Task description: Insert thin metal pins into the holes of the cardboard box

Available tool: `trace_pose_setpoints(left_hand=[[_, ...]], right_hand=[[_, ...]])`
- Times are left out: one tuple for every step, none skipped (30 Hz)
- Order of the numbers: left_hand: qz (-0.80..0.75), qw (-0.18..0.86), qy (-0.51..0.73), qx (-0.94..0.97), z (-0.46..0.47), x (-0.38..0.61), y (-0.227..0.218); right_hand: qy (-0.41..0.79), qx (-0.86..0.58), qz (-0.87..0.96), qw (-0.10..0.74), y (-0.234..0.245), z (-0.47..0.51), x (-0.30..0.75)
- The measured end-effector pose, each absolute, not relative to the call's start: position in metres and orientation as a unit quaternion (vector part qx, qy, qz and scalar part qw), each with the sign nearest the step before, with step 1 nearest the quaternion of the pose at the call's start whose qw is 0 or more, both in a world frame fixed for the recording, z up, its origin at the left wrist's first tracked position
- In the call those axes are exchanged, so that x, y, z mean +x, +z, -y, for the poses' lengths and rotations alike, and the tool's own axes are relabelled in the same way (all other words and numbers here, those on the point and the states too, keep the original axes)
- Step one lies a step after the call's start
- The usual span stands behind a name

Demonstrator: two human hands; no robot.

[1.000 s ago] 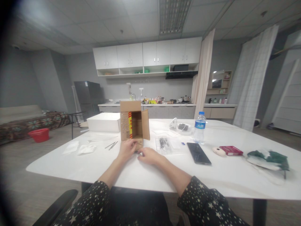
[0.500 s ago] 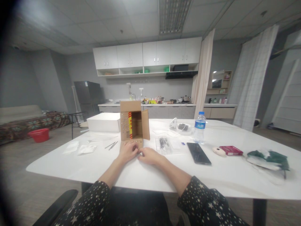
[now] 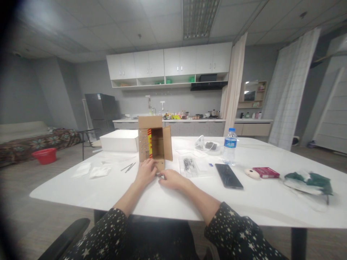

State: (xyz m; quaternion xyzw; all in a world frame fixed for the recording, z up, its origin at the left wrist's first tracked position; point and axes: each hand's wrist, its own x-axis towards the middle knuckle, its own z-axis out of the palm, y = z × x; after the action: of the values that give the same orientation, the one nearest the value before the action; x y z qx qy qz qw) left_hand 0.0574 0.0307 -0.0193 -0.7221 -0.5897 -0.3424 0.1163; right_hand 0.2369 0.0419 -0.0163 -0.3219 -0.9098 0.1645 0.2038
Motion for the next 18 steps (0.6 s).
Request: trace_pose_setpoints(left_hand=[[0.593, 0.115, -0.339, -0.721, -0.0311, 0.0572, -0.0194], [0.596, 0.114, -0.336, -0.720, -0.0315, 0.0571, -0.0196], [0.600, 0.114, -0.332, -0.719, -0.0319, 0.0570, -0.0199], [0.602, 0.115, -0.330, -0.718, -0.0323, 0.0569, -0.0202], [0.604, 0.117, -0.329, -0.716, -0.0327, 0.0568, -0.0204], [0.605, 0.118, -0.329, -0.715, -0.0330, 0.0567, -0.0207], [0.606, 0.119, -0.329, -0.715, -0.0334, 0.0566, -0.0209], [0.605, 0.119, -0.328, -0.715, -0.0338, 0.0564, -0.0211], [0.604, 0.118, -0.327, -0.717, -0.0341, 0.0562, -0.0212], [0.603, 0.116, -0.326, -0.719, -0.0345, 0.0560, -0.0214], [0.600, 0.114, -0.326, -0.722, -0.0349, 0.0558, -0.0216], [0.597, 0.112, -0.327, -0.724, -0.0352, 0.0556, -0.0218], [0.594, 0.109, -0.328, -0.727, -0.0355, 0.0554, -0.0219], [0.591, 0.106, -0.329, -0.729, -0.0356, 0.0553, -0.0221], [0.588, 0.103, -0.331, -0.731, -0.0357, 0.0552, -0.0222], [0.586, 0.100, -0.332, -0.732, -0.0357, 0.0552, -0.0223], [0.585, 0.098, -0.334, -0.733, -0.0355, 0.0552, -0.0223], [0.583, 0.095, -0.336, -0.734, -0.0353, 0.0551, -0.0224]], right_hand=[[0.163, -0.322, 0.910, 0.205, -0.0164, -0.0420, 0.2369], [0.163, -0.322, 0.910, 0.205, -0.0165, -0.0420, 0.2369], [0.162, -0.322, 0.910, 0.206, -0.0165, -0.0421, 0.2368], [0.163, -0.322, 0.910, 0.206, -0.0165, -0.0421, 0.2366], [0.163, -0.323, 0.909, 0.205, -0.0165, -0.0421, 0.2365], [0.162, -0.324, 0.909, 0.204, -0.0164, -0.0421, 0.2363], [0.161, -0.326, 0.909, 0.202, -0.0163, -0.0421, 0.2362], [0.160, -0.328, 0.909, 0.200, -0.0162, -0.0421, 0.2360], [0.160, -0.330, 0.909, 0.198, -0.0161, -0.0420, 0.2359], [0.160, -0.330, 0.909, 0.197, -0.0160, -0.0419, 0.2359], [0.160, -0.331, 0.909, 0.196, -0.0159, -0.0418, 0.2359], [0.161, -0.331, 0.909, 0.196, -0.0158, -0.0416, 0.2359], [0.161, -0.331, 0.909, 0.197, -0.0157, -0.0415, 0.2361], [0.160, -0.329, 0.909, 0.198, -0.0157, -0.0415, 0.2362], [0.160, -0.328, 0.910, 0.199, -0.0157, -0.0415, 0.2364], [0.159, -0.327, 0.910, 0.199, -0.0158, -0.0416, 0.2366], [0.159, -0.325, 0.911, 0.200, -0.0160, -0.0417, 0.2367], [0.159, -0.325, 0.911, 0.200, -0.0162, -0.0419, 0.2368]])
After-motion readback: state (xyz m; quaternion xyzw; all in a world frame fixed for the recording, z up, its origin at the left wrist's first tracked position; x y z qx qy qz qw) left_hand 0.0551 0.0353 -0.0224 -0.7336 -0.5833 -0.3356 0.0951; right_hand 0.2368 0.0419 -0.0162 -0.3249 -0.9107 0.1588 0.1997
